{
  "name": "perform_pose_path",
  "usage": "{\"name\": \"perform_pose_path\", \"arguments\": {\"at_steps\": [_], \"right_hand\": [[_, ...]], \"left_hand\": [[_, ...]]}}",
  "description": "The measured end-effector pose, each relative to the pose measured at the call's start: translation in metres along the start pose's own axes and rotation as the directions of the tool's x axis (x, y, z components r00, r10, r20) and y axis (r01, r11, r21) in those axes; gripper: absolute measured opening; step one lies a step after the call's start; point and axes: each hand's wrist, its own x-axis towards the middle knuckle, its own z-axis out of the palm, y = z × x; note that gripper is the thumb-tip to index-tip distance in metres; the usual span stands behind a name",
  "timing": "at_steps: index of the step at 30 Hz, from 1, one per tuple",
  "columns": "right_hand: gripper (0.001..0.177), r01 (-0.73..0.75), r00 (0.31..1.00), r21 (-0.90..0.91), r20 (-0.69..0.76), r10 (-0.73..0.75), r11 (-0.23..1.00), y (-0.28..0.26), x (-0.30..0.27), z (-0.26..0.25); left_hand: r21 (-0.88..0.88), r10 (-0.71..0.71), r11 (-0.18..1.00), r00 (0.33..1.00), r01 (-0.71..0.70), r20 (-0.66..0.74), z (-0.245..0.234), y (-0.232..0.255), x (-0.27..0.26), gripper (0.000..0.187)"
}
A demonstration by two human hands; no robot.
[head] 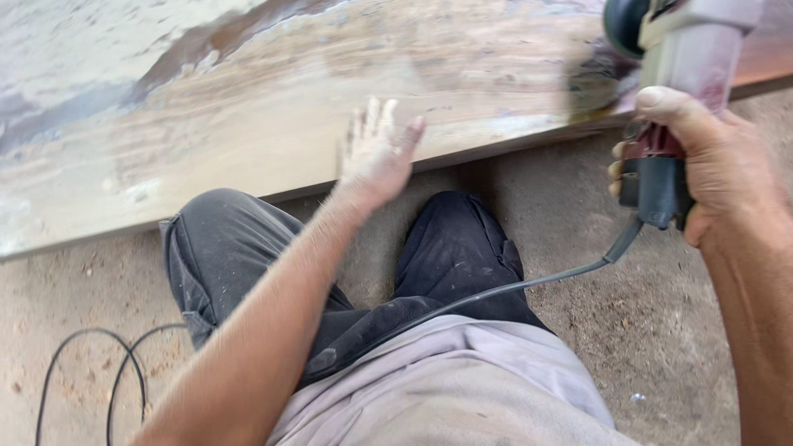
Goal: The person uses an angle grinder with a sanding disc to sand the surface of a large wooden slab. They move the tool back and forth across the wood, gradually smoothing the surface.
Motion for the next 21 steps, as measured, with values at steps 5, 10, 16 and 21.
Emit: {"name": "perform_pose_path", "arguments": {"at_steps": [5,10,16,21], "right_hand": [[0.058,0.194,0.972,0.026,0.128,-0.196,0.981,-0.013,0.024,0.023],[0.066,0.251,0.923,0.011,0.299,-0.243,0.968,0.016,0.079,0.044],[0.060,-0.063,0.703,0.186,0.705,-0.089,0.981,0.072,0.197,0.081],[0.060,0.152,0.711,0.235,0.649,-0.272,0.960,0.077,0.203,0.080]], "left_hand": [[0.120,-0.180,0.975,0.980,0.189,-0.083,-0.022,-0.057,0.016,0.080],[0.080,-0.319,0.940,0.939,0.331,-0.129,-0.022,-0.061,0.031,0.081],[0.088,-0.396,0.912,0.916,0.401,-0.071,-0.037,-0.093,0.021,0.085],[0.010,-0.460,0.886,0.882,0.464,-0.099,-0.062,-0.133,-0.001,0.090]]}}
